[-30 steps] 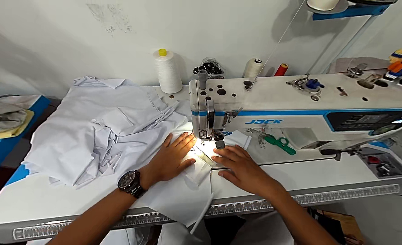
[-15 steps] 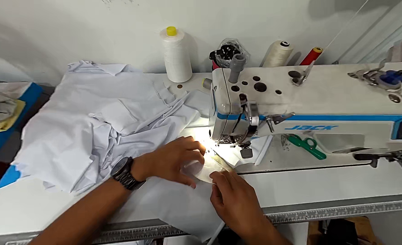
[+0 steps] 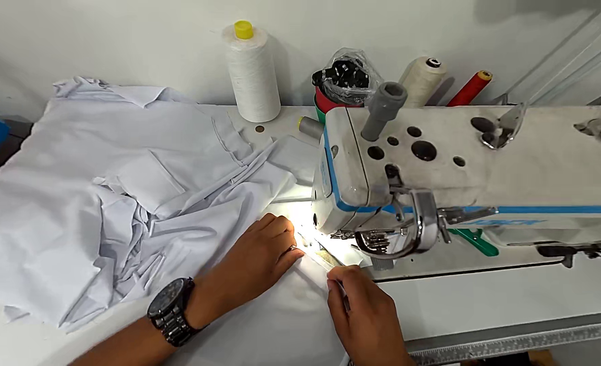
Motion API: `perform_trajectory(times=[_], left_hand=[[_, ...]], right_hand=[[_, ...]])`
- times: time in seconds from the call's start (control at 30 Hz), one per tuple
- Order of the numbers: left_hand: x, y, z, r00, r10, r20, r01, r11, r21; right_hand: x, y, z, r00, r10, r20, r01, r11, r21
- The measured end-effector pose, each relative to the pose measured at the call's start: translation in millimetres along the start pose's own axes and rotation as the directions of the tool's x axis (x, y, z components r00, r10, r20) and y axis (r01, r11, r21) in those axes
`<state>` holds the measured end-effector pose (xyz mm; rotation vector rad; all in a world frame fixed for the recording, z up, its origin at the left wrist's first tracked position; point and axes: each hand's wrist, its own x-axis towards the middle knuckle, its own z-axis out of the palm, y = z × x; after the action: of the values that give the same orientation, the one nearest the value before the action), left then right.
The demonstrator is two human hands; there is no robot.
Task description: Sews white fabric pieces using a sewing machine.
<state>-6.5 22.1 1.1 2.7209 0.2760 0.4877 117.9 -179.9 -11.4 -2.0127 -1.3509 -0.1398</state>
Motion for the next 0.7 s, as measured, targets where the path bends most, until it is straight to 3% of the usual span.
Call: perform_trajectory(times=[0.13, 0.43, 0.5, 0.6, 0.7], left_hand=[[1, 4, 7, 0.996, -0.079, -0.032, 0.081, 0.994, 0.070], [4, 8, 9, 0.991, -0.095, -0.089, 0.109, 0.980, 0.168], [3, 12, 7, 0.993, -0.022, -0.117, 0.045, 0.981, 0.190], [2, 27, 8, 0.976, 0.204, -0.070, -0.181, 0.952, 0.247], [-8, 59, 19, 0.990, 0.126, -0.058, -0.094, 0.917, 0.389]], right_hand=[[2, 0, 3, 0.999, 0.025, -0.046, -0.028, 0.997, -0.072], [2, 0, 3, 0.999, 0.015, -0.034, -0.020, 0.989, -0.147], [3, 0, -5, 0.999, -0.039, 0.005, 0.039, 0.976, -0.216], [13, 10, -17, 0.972, -0.200, 0.121, 0.224, 0.944, -0.240], [30, 38, -23, 0.900, -0.329, 0.286, 0.363, 0.929, -0.072]])
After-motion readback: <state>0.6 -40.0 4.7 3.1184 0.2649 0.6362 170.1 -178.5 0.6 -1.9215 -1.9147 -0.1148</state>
